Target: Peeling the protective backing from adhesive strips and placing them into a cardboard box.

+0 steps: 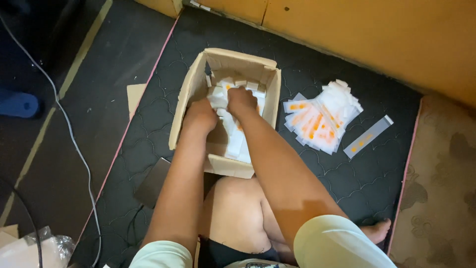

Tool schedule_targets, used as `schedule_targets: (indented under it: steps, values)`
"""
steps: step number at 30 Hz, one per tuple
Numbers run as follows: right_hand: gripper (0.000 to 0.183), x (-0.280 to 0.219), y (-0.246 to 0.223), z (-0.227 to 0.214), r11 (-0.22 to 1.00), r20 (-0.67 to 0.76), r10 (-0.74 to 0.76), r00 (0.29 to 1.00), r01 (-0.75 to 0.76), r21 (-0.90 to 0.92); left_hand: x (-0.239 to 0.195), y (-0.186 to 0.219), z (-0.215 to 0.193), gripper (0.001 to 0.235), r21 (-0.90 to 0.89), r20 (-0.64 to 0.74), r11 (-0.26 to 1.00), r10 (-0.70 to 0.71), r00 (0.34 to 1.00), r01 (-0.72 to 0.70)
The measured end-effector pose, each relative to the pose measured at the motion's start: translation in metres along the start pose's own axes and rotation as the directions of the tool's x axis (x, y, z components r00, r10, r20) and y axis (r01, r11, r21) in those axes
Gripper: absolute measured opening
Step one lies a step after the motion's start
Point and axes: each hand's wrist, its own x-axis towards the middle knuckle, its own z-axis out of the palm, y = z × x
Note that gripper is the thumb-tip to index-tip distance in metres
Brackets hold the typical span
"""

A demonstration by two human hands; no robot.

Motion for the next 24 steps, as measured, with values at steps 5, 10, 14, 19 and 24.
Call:
schedule_targets:
  steps: [5,10,14,19,24]
  values:
    - [0.017,-0.026,-0.003,-0.037,0.931,-0.171,-0.079,0.982,0.134,0.34,-0.02,0.006,-0.019,0.04,-0.058,-0.077,0.987,0.148,0.986,-0.152]
    - [0.028,-0.075,0.002,-0.08,0.575,-0.278,-0.108,0.955,0.288,0.766,-0.073,0.03,-0.038,0.037,-0.379,-0.165,0.859,0.303,0.938,-0.344]
    - [0.03,-0.118,0.042,-0.104,0.341,-0.374,-0.1,0.922,0.385,0.858,-0.071,0.039,-0.003,0.022,-0.606,-0.29,0.541,0.534,0.795,-0.584]
    - [0.019,-0.183,0.109,-0.111,0.107,-0.425,0.072,0.902,0.417,0.903,-0.097,0.092,0.051,0.022,-0.73,-0.242,0.455,0.524,0.816,-0.509]
    - [0.022,-0.246,0.174,-0.111,0.114,-0.499,0.264,0.825,0.487,0.866,-0.109,0.148,0.121,0.019,-0.804,-0.075,0.452,0.567,0.82,-0.386]
